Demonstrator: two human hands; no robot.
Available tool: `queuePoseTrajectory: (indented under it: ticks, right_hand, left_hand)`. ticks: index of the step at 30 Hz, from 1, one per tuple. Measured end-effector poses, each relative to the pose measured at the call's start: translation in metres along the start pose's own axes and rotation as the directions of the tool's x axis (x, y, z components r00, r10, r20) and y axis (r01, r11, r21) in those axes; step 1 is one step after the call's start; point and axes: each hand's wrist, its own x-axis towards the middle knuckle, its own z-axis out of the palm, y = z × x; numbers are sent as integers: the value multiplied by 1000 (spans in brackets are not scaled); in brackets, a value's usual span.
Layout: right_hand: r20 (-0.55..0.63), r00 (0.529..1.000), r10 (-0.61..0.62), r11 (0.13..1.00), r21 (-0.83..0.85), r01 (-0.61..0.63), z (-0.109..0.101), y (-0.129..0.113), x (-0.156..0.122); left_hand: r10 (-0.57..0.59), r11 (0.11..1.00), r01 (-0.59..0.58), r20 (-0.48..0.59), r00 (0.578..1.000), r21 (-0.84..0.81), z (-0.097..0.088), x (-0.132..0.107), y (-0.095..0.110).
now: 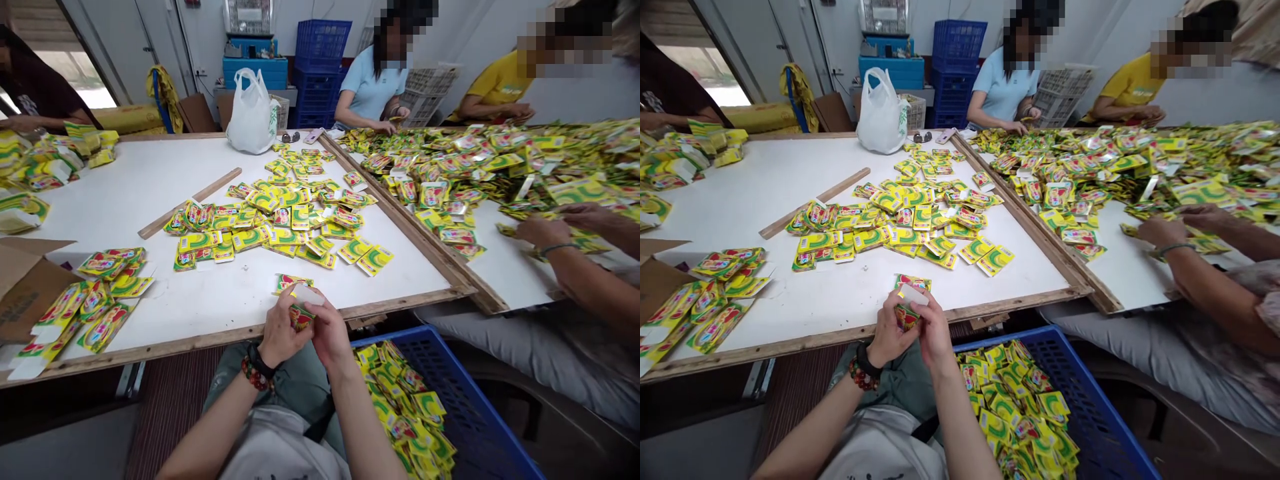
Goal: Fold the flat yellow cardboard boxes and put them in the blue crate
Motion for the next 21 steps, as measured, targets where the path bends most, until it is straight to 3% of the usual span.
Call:
queuePoseTrajectory:
  ticks: [2, 4, 6, 8, 10, 14, 18, 21]
  right_hand:
    - [60, 990, -124, 971, -199, 134, -1, 0, -5]
    - [118, 968, -220, 877, -410, 250, -5, 0, -10]
    - [77, 963, -259, 805, -533, 259, -9, 1, -11]
    - [-14, 963, -268, 793, -571, 213, -11, -1, -8]
    - [-26, 966, -257, 792, -578, 195, -12, -3, -4]
    - [150, 957, -248, 746, -600, 288, -11, -7, 1]
    - [290, 901, -322, 574, -697, 429, -8, 1, -4]
    - [379, 847, -373, 443, -729, 522, -11, -1, -17]
  left_hand:
    - [-58, 995, 58, 12, 998, -77, -2, 3, 2]
    - [-138, 982, 151, 112, 984, -116, -4, 6, 5]
    - [-197, 973, 218, 226, 954, -72, -6, 8, 6]
    - [-247, 967, 255, 270, 930, 7, -7, 8, 6]
    - [-275, 961, 275, 256, 927, 35, -6, 8, 6]
    - [-287, 956, 293, 208, 935, -1, -4, 8, 4]
    - [-277, 957, 287, 171, 945, -35, -3, 8, 5]
    - [-202, 972, 221, 193, 960, -84, -9, 9, 9]
